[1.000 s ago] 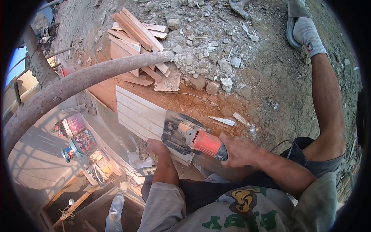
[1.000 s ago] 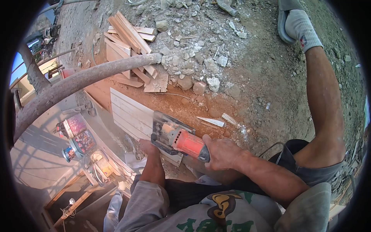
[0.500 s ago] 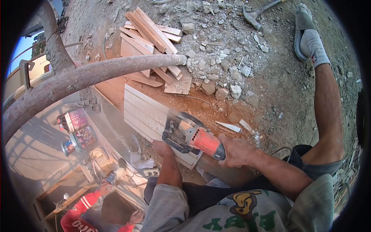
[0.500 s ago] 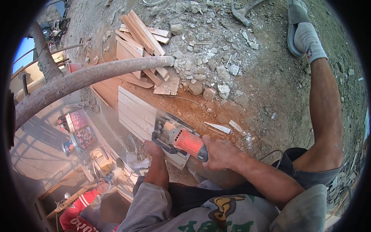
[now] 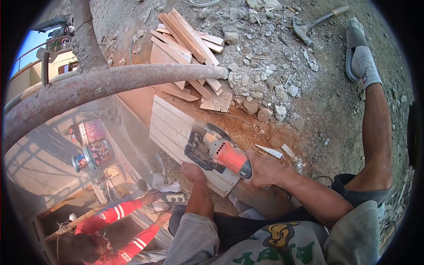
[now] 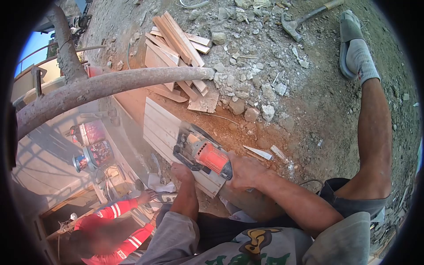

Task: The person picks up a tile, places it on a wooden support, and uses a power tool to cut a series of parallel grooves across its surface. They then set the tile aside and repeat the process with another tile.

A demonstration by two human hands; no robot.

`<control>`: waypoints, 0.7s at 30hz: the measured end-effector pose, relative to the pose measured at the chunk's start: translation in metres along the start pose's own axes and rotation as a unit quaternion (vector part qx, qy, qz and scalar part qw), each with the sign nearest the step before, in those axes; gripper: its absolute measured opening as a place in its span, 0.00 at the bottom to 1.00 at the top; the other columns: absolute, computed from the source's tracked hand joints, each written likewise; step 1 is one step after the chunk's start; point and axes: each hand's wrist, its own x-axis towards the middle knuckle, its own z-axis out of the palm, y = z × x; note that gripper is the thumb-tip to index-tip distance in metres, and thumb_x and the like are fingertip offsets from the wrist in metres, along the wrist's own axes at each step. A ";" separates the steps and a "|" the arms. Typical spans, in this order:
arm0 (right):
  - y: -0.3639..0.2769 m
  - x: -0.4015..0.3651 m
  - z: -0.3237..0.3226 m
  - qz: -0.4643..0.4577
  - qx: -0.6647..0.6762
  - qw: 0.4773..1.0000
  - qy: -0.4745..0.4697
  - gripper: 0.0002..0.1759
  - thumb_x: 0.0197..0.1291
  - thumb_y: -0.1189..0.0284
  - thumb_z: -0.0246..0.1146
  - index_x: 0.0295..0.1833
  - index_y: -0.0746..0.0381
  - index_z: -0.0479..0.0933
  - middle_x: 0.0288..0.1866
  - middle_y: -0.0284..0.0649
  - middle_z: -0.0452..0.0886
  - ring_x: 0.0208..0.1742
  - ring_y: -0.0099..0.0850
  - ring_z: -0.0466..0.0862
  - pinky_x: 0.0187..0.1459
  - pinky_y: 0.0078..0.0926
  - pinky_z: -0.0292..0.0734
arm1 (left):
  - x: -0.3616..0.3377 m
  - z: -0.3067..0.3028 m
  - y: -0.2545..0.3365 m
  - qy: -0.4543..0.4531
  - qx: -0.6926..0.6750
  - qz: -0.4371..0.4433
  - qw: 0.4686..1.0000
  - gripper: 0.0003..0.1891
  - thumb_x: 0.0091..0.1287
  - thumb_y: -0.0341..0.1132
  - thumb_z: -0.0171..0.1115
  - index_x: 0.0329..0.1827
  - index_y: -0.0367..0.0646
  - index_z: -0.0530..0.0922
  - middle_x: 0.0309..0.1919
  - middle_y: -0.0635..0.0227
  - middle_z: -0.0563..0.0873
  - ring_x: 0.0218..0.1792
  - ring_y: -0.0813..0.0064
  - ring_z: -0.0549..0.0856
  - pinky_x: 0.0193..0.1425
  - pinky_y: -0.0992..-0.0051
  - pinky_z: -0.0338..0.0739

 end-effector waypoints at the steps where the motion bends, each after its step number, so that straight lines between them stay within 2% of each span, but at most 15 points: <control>1: -0.001 0.003 -0.001 -0.002 0.002 1.000 0.000 0.37 0.50 0.59 0.72 0.59 0.68 0.65 0.47 0.60 0.82 0.54 0.56 0.82 0.57 0.48 0.76 | 0.000 0.000 0.000 0.000 -0.002 0.000 1.000 0.40 0.75 0.64 0.33 0.63 0.32 0.73 0.58 0.36 0.80 0.59 0.39 0.79 0.65 0.50 0.69; 5: -0.007 0.012 -0.002 -0.008 -0.003 1.000 0.005 0.37 0.50 0.59 0.73 0.59 0.68 0.65 0.47 0.60 0.83 0.54 0.56 0.83 0.56 0.48 0.76 | 0.003 -0.001 -0.002 -0.010 -0.004 0.013 1.000 0.39 0.76 0.63 0.33 0.63 0.32 0.73 0.57 0.36 0.80 0.58 0.38 0.79 0.65 0.48 0.69; 7: -0.010 0.016 -0.002 -0.013 -0.007 1.000 0.020 0.38 0.46 0.59 0.73 0.56 0.69 0.65 0.46 0.62 0.83 0.53 0.56 0.83 0.56 0.48 0.77 | 0.000 -0.002 0.001 -0.012 -0.001 0.016 1.000 0.39 0.76 0.62 0.33 0.63 0.31 0.73 0.57 0.36 0.80 0.58 0.37 0.79 0.65 0.48 0.68; 21: -0.029 0.044 -0.011 -0.006 -0.008 1.000 0.005 0.40 0.44 0.59 0.74 0.58 0.69 0.65 0.48 0.60 0.83 0.54 0.55 0.83 0.57 0.46 0.77 | -0.001 -0.003 -0.003 -0.015 -0.007 0.048 0.999 0.39 0.77 0.61 0.32 0.60 0.26 0.71 0.55 0.30 0.78 0.57 0.33 0.78 0.64 0.48 0.69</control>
